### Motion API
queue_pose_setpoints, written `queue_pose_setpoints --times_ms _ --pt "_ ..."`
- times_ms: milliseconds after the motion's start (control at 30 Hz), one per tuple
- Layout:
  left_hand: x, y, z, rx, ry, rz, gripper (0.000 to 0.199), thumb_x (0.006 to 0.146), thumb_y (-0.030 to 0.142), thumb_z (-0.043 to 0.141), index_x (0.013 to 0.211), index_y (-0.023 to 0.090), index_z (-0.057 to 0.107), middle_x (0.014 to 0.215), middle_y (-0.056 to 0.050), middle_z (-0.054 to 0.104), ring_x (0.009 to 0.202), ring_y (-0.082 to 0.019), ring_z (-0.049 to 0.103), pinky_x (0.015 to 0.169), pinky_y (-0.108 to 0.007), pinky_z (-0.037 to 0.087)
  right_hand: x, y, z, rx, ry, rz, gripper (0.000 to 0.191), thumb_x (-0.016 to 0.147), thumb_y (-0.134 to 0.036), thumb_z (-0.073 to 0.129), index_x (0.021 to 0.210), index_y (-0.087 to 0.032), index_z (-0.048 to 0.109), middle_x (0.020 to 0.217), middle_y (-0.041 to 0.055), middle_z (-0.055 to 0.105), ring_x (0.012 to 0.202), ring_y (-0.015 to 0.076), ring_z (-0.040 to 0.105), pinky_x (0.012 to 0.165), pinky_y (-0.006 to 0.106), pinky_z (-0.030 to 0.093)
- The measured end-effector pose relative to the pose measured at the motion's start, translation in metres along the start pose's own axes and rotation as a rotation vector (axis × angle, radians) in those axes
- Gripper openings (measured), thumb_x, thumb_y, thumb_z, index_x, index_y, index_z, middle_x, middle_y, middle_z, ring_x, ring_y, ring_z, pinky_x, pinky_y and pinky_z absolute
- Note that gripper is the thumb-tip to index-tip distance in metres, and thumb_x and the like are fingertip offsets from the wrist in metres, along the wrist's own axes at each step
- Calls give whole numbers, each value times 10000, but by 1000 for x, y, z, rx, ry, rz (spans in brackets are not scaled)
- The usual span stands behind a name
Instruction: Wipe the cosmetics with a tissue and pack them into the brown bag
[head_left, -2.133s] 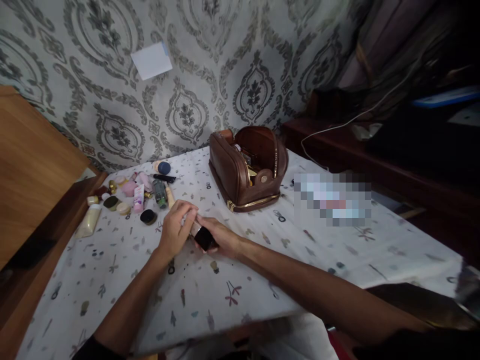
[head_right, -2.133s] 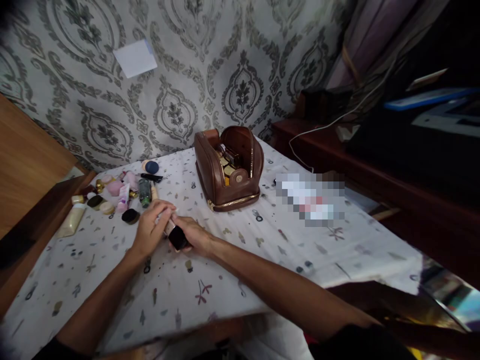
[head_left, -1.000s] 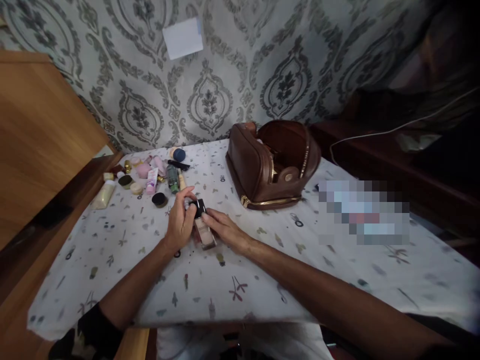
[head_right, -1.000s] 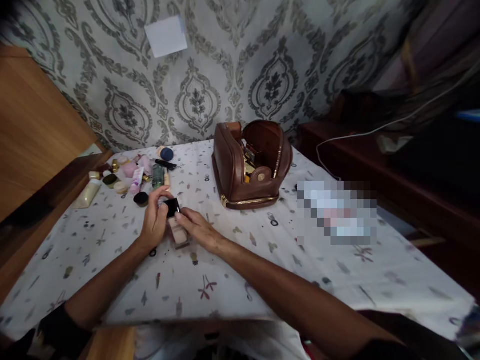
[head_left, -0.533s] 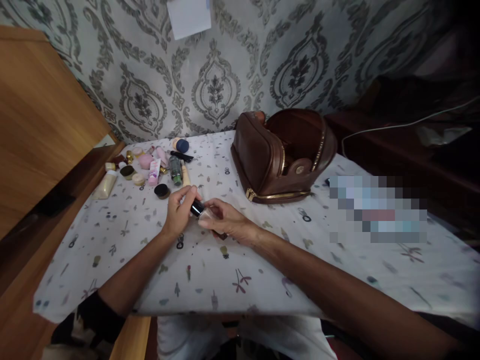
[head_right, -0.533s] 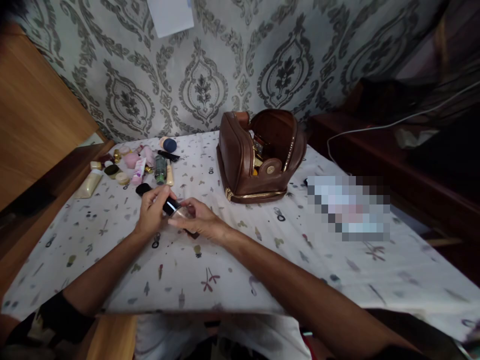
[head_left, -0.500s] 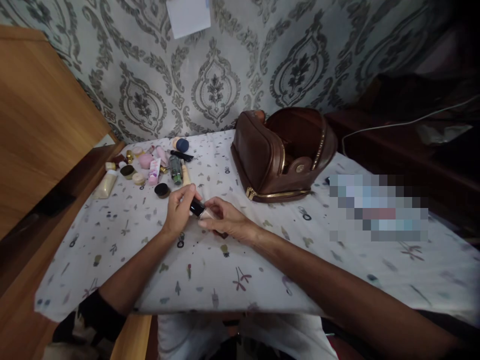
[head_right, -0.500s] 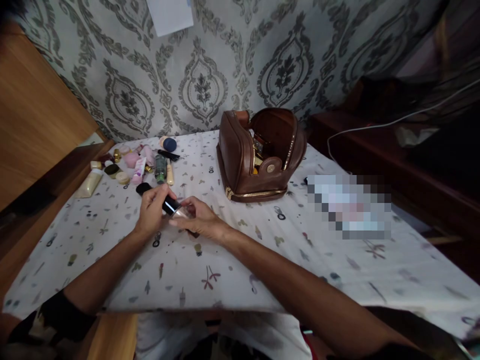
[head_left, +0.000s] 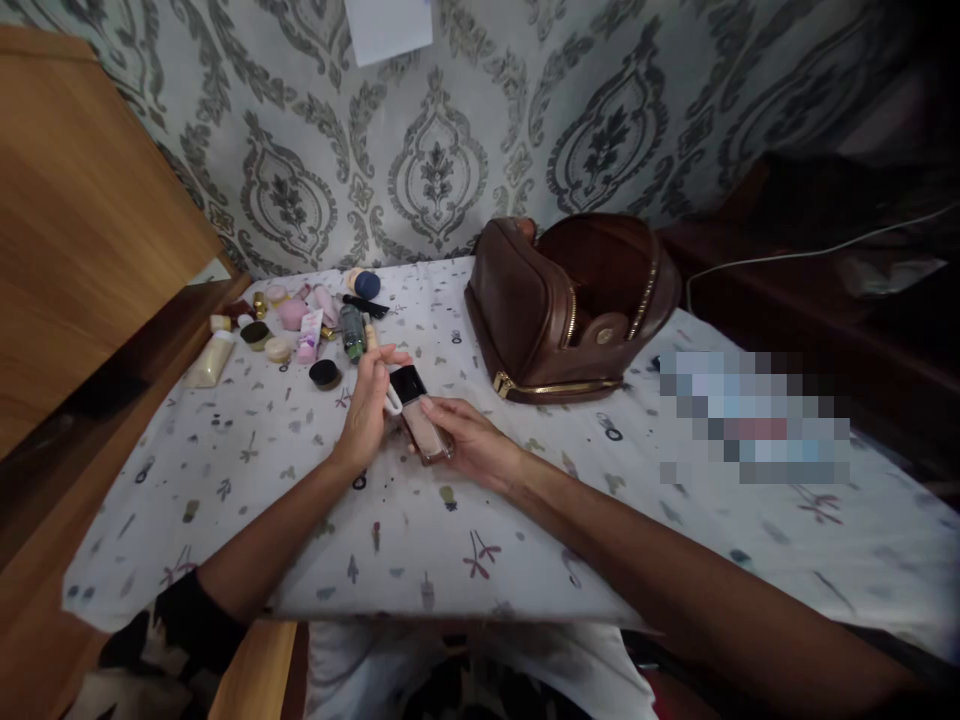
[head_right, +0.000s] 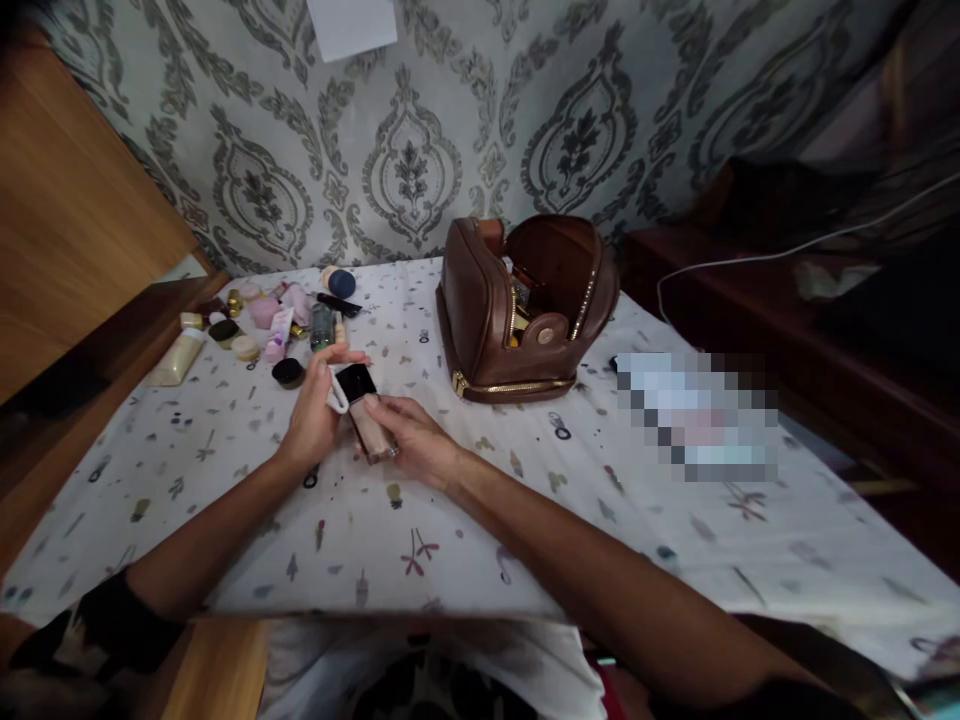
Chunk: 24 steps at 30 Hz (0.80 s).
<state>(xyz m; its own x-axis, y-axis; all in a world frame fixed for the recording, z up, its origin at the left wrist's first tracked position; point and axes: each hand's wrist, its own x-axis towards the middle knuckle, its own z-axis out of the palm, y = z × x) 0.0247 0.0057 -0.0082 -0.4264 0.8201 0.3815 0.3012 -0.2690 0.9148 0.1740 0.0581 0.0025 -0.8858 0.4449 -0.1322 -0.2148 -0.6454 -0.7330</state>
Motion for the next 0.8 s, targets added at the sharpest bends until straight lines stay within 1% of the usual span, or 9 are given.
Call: queue_pose_setpoints --times_ms 100,200,300,400,467,567,667,733,800 --pt "-2 -7 -2 -49 -74 54 478 975 506 406 1419 328 399 1430 -59 507 1361 -245 453 1131 -453 370 -1 -3 3 8 34 -61 416 644 -480 859 849 -168 676 709 -3 654 642 120 605 608 234 490" --pt "-3 -7 -5 -30 -144 127 579 965 415 451 1510 365 263 1573 -30 348 1471 -265 290 1197 -482 266 0 -4 3 60 86 -140 424 620 -431 883 894 -202 654 743 -27 661 651 112 597 635 234 490" --pt "-8 1 -2 67 -183 207 632 974 335 443 1547 357 178 1645 -9 186 1509 -259 179 1237 -469 165 3 -3 2 98 133 -174 405 611 -414 889 857 -210 639 715 -50 641 617 97 557 600 222 469" --pt "-15 12 3 172 -221 292 630 995 281 405 1564 316 138 1660 -22 119 1519 -248 129 1252 -449 113 6 -3 -1 145 183 -194 428 570 -402 909 840 -203 643 724 -57 645 627 91 550 590 210 460" --pt "-19 19 7 240 -284 349 635 1001 246 376 1572 286 101 1662 -43 93 1521 -243 113 1254 -449 116 7 -6 -3 181 208 -212 407 573 -377 911 823 -199 644 720 -57 647 640 92 552 593 206 456" --pt "-24 26 10 348 -413 466 649 995 182 341 1577 262 64 1658 -71 110 1522 -232 115 1253 -457 158 8 -12 -10 221 238 -225 308 637 -323 878 803 -204 647 689 -55 641 649 104 556 592 218 453" --pt "-26 29 12 425 -525 620 662 969 123 330 1574 243 89 1626 -100 232 1513 -222 168 1235 -478 237 11 -16 -18 262 289 -210 238 670 -255 845 763 -199 633 673 -54 642 645 103 560 619 224 468" --pt "-27 28 14 457 -569 689 672 955 104 335 1570 235 99 1593 -114 311 1503 -224 209 1214 -503 288 13 -16 -22 274 305 -209 220 672 -206 826 736 -193 615 668 -52 640 647 98 566 649 222 477" --pt "-27 28 15 480 -572 707 667 955 107 343 1566 228 104 1575 -126 344 1497 -233 229 1196 -519 319 14 -14 -22 268 291 -206 211 667 -185 811 732 -189 610 684 -43 646 669 105 578 669 228 480"
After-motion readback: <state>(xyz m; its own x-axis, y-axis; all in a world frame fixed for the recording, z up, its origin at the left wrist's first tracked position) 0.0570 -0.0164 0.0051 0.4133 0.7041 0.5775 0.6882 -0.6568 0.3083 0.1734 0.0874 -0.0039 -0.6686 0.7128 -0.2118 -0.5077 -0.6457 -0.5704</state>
